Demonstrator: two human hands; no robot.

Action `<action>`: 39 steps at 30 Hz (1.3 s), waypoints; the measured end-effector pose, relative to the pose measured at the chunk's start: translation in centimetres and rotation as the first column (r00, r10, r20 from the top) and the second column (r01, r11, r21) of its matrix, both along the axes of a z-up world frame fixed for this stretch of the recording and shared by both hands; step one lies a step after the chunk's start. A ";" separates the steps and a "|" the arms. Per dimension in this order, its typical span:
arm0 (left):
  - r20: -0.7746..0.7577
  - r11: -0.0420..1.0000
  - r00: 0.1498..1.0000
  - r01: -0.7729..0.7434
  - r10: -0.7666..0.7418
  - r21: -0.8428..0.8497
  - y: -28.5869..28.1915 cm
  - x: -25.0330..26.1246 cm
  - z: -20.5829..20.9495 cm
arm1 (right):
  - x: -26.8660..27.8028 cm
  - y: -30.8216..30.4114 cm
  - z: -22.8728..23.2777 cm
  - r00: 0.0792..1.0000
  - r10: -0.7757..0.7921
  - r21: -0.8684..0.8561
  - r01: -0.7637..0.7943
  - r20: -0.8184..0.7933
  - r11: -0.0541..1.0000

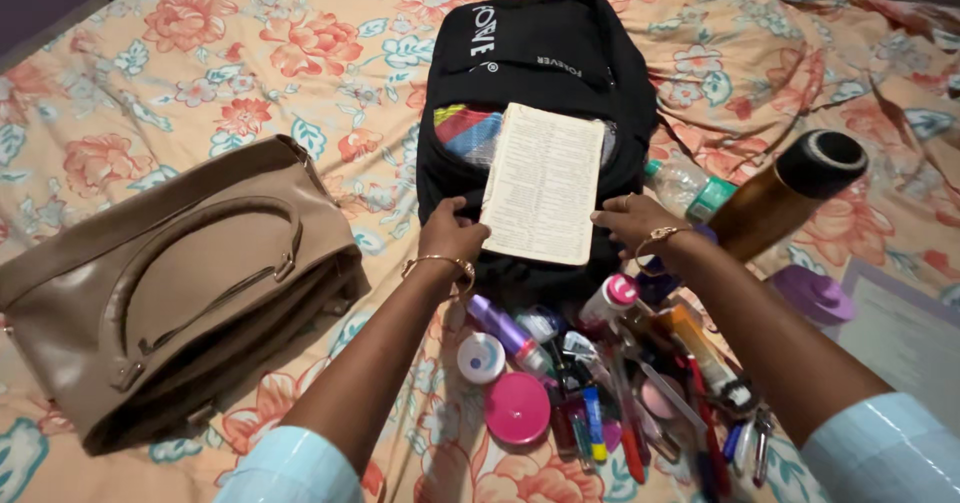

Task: The person sits at a bed and unpacks a beige handbag, taking out pens, cosmetics and small bottles, then organizes the items on the bed and places some into a black backpack, arranging chargers, a box and a towel beside it.

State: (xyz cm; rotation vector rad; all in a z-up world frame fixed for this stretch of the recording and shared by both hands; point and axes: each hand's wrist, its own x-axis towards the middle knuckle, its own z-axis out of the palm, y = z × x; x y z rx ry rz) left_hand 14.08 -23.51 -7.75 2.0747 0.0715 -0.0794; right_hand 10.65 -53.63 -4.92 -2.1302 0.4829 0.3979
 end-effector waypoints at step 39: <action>0.065 0.715 0.975 0.202 -0.214 -0.670 -0.7 -5.1 12.8 | -6.5 5.6 14.9 0.906 -0.316 0.482 0.151 0.283 0.863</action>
